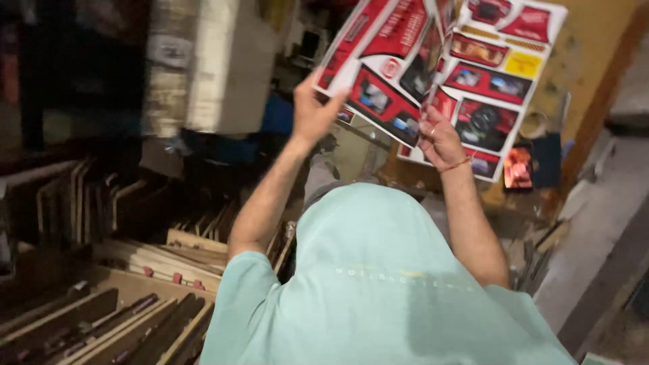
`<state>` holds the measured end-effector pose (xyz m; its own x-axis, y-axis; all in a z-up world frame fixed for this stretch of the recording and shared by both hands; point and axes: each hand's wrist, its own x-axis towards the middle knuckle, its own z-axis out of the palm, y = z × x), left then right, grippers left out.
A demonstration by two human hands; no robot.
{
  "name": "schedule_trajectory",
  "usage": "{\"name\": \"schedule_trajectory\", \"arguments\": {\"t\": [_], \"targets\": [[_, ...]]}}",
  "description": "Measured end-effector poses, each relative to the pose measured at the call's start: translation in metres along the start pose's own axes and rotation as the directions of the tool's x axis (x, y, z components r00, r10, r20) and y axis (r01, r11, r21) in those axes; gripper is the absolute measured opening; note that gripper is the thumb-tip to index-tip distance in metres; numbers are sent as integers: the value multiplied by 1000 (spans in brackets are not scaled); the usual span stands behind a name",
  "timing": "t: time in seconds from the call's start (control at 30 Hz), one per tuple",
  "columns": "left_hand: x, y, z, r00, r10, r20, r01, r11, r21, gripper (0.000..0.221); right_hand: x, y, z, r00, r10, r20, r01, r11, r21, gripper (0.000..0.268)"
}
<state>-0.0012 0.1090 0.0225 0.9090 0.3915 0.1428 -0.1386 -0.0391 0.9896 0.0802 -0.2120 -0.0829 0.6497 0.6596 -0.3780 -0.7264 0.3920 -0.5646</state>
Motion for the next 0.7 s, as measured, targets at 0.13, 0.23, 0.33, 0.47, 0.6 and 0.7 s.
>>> {"name": "schedule_trajectory", "arguments": {"t": [0.13, 0.23, 0.33, 0.47, 0.6, 0.7], "targets": [[6, -31, -110, 985, -80, -156, 62, 991, -115, 23, 72, 20, 71, 999, -35, -23, 31, 985, -168, 61], [18, -89, -176, 955, -95, -280, 120, 990, 73, 26, 132, 53, 120, 991, -97, -87, 57, 923, -380, 59], [35, -191, -226, 868, -366, -336, 331, 930, -158, 19, 205, 105, 132, 966, -151, -209, 21, 853, -522, 55], [80, -271, -250, 713, -552, -432, 513, 831, -214, 25, 286, 160, 89, 897, -300, -325, -55, 653, -756, 46], [106, -290, -255, 567, -571, -594, 647, 755, -108, 26, 312, 165, 74, 895, -280, -346, -166, 512, -843, 51], [103, -293, -265, 631, -493, -599, 689, 711, 140, 26, 310, 146, 73, 958, -202, -202, -107, 401, -910, 43]]}}
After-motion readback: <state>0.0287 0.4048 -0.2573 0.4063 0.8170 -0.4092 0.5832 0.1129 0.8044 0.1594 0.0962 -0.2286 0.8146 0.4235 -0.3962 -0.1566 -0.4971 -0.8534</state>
